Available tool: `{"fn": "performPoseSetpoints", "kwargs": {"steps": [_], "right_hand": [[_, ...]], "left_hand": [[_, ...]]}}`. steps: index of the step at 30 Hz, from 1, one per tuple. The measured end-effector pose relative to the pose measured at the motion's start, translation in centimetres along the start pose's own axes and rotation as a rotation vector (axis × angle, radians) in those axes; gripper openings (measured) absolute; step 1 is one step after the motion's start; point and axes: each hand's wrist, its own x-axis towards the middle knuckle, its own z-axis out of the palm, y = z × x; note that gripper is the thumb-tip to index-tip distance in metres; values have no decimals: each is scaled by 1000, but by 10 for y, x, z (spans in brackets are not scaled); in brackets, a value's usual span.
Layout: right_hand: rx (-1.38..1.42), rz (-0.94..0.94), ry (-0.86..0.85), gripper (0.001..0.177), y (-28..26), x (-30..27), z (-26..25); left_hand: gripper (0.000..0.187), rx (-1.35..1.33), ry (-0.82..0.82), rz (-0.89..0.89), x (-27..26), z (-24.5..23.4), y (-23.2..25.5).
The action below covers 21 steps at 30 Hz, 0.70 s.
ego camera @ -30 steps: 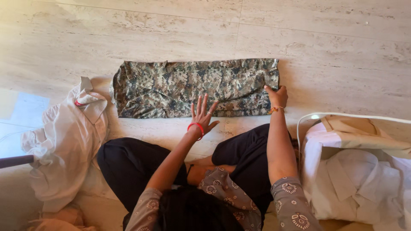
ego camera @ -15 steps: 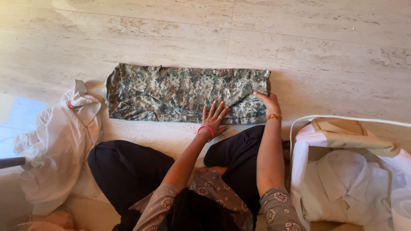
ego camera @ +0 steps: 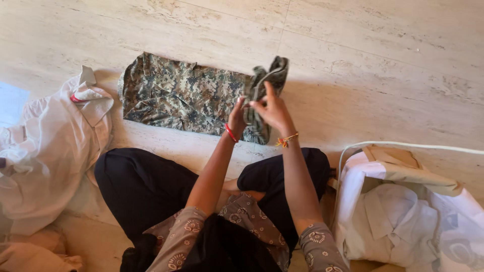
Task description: The person folds a camouflage-patterned shirt on the floor, smoothing and aligning it before placing it into a white bag. Then the person picks up a white shirt, buttons it, and begins folding it.
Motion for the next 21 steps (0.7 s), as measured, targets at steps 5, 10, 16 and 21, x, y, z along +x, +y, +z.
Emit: {"fn": "performPoseSetpoints", "kwargs": {"steps": [5, 10, 16, 21], "right_hand": [[443, -81, 126, 60, 34, -12, 38], [-40, -107, 579, 49, 128, -9, 62], [-224, -260, 312, 68, 109, 9, 90], [-630, -201, 232, 68, 87, 0, 110]], "left_hand": [[97, 51, 210, -127, -6, -46, 2], [102, 231, 390, -129, -10, -31, 3], [86, 137, 327, 30, -26, -14, 16], [72, 456, 323, 150, -26, -55, -1]]}}
